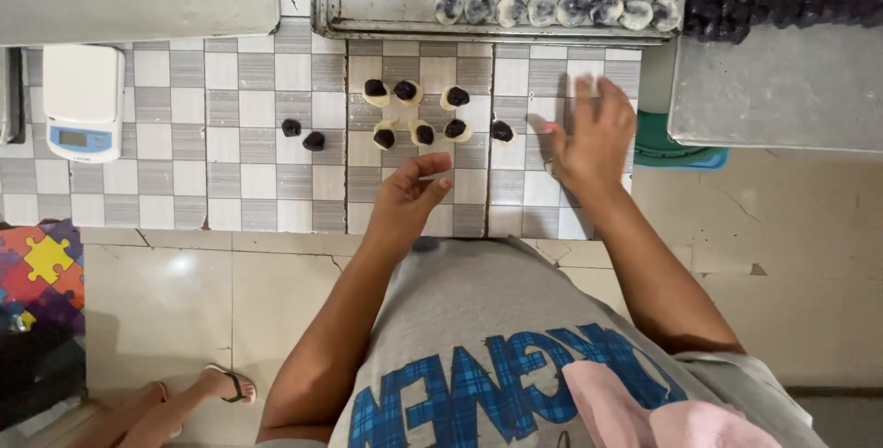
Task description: Wrapping dark filling into light-colored dough and arranging the finished pieces on a metal baking tray in a bakery.
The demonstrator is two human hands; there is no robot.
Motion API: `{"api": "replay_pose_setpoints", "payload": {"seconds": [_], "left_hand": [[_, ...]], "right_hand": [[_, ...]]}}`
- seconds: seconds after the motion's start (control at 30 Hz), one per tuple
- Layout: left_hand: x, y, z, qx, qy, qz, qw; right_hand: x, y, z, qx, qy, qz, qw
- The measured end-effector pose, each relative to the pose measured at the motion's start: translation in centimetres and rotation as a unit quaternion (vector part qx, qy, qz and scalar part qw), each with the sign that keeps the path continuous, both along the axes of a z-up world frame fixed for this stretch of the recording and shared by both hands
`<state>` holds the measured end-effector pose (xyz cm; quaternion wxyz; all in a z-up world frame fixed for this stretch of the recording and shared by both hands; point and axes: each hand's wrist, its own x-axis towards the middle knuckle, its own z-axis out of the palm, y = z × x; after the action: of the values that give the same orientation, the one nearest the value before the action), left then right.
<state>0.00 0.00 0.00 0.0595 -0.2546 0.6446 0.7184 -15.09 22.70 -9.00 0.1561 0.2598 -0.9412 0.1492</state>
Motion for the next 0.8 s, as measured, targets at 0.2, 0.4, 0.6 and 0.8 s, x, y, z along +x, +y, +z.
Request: {"api": "replay_pose_setpoints", "payload": {"seconds": [0.2, 0.4, 0.6, 0.8], "left_hand": [[-0.7, -2.2, -0.5, 0.007, 0.002, -0.015, 1.0], [-1.5, -4.0, -1.2, 0.008, 0.016, -0.047, 0.999], [-2.4, -4.6, -1.1, 0.028, 0.049, -0.078, 0.995], [-3.5, -4.8, -0.3, 0.016, 0.05, -0.118, 0.992]], "right_hand": [[5.6, -0.8, 6.0, 0.151, -0.17, -0.041, 0.973], [5.7, 0.5, 1.2, 0.142, -0.054, -0.101, 0.983], [5.2, 2.8, -0.7, 0.073, -0.221, -0.129, 0.964], [5.1, -0.2, 7.1, 0.07, -0.283, -0.134, 0.947]]}}
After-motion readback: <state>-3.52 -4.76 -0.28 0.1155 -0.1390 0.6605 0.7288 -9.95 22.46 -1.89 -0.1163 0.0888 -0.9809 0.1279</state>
